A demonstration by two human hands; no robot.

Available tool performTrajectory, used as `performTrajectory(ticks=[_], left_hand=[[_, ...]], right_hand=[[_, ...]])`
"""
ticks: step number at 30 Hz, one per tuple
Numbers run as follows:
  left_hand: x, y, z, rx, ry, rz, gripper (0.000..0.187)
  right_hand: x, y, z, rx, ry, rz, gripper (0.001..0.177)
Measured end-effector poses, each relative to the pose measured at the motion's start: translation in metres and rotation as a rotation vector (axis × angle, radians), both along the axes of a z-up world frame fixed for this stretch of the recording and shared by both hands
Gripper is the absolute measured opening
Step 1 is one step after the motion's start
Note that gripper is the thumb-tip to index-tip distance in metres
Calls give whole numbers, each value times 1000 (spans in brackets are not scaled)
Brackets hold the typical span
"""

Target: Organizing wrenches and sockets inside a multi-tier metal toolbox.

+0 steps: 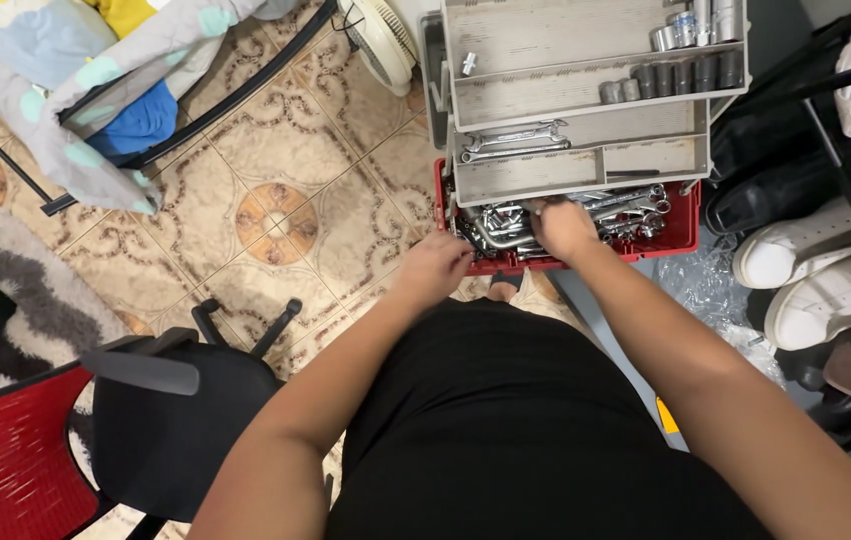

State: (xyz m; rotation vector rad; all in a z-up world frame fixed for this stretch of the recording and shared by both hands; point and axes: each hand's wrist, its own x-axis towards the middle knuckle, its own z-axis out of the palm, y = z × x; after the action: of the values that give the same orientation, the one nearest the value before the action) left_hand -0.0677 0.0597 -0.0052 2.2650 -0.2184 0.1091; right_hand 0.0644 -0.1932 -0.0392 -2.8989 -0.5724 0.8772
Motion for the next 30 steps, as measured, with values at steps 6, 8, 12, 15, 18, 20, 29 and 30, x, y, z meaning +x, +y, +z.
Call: performTrajectory(ticks=[6, 8, 12, 15, 18, 20, 29, 30], left_hand=[[46, -45, -45, 321, -211, -233, 37], [62, -57, -60, 389, -99, -261, 34], [86, -78, -90, 511, 360, -275, 22], [91, -90, -117, 596, 342, -236, 21], [84, -83, -110, 636, 206, -248, 18], [73, -70, -88, 627, 100, -260, 16], [52, -56, 28, -323, 391, -15, 29], [57, -61, 29, -703, 587, 57, 33]], right_hand=[[-5, -2, -26, -185, 3, 170, 42], [-6, -23, -69, -170, -119, 338, 44], [-6, -10, -22, 89, -63, 224, 49], [-17, -29, -30, 332, -122, 122, 34], [-29, -39, 1, 526, -20, 32, 30], [-38, -53, 15, 602, -68, -33, 28], [-33, -103, 53, 1009, 107, -668, 24], [-28, -100, 60, 1182, 152, -675, 26]])
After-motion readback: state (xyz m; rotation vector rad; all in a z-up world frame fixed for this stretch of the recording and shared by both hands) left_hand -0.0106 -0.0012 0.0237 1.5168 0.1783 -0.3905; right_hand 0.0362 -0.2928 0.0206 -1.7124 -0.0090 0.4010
